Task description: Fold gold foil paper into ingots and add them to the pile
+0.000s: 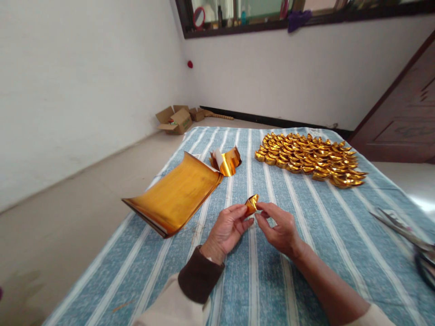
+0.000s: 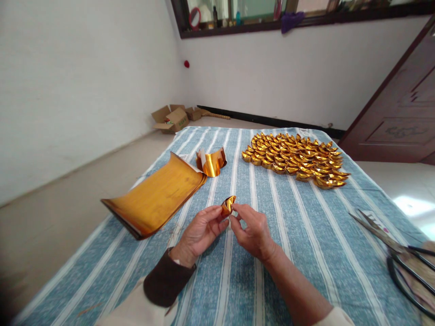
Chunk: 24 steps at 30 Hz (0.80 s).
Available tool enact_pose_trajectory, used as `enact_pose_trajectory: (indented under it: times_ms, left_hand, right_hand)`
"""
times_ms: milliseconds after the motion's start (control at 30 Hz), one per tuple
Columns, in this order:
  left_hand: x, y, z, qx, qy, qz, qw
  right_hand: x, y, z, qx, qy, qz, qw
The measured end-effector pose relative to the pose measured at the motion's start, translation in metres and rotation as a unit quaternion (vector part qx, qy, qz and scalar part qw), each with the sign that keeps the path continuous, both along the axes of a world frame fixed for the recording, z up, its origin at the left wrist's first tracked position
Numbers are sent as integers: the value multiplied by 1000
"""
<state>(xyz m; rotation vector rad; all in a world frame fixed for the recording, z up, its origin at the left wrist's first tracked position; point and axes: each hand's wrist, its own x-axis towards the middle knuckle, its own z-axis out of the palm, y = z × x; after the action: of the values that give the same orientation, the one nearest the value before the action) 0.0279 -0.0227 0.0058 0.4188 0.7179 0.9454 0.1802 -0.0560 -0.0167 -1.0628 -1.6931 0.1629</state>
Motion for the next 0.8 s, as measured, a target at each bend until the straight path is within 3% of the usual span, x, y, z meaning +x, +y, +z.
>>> enact_pose_trajectory:
  times_ms: [800]
  left_hand:
    - [-3, 2, -4, 6, -18, -49, 999]
  right_hand:
    - [-3, -1, -1, -26, -11, 11, 1000]
